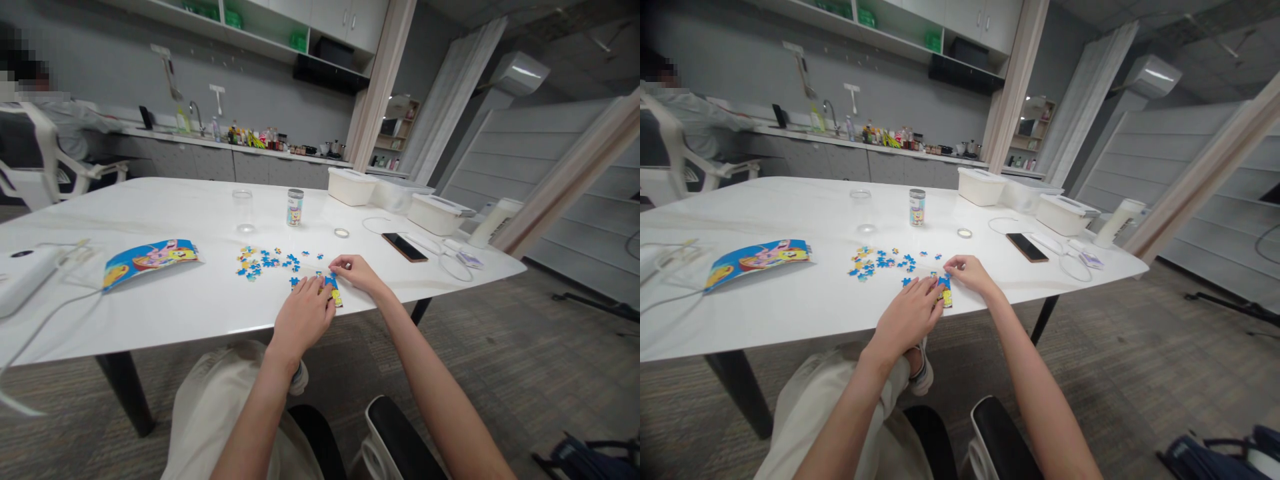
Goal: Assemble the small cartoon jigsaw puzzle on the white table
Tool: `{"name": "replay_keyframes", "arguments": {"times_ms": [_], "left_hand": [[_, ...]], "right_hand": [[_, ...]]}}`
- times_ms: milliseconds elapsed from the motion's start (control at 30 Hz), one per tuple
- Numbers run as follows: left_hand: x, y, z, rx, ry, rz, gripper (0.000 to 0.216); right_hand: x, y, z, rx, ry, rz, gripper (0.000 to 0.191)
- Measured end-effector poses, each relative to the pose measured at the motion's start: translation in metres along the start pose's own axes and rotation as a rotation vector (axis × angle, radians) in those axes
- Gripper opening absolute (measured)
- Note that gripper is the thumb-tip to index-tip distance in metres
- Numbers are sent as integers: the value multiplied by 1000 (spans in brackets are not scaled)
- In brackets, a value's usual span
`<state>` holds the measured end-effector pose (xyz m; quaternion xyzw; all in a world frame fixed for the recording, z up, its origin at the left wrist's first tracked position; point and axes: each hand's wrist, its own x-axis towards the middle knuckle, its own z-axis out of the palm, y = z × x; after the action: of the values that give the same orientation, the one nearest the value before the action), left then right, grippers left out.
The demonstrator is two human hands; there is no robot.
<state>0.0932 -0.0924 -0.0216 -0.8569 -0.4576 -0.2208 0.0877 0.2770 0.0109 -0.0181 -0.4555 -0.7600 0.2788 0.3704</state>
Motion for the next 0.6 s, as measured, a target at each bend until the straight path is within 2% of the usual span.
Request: {"name": "replay_keyframes", "arguments": {"times_ms": [300, 600], "left_hand": [[0, 0, -1, 1, -14, -2, 35], [0, 0, 0, 2, 20, 10, 33]], "right_hand": [[1, 0, 2, -36, -52, -19, 15], [-2, 0, 4, -127, -13, -81, 7]]}}
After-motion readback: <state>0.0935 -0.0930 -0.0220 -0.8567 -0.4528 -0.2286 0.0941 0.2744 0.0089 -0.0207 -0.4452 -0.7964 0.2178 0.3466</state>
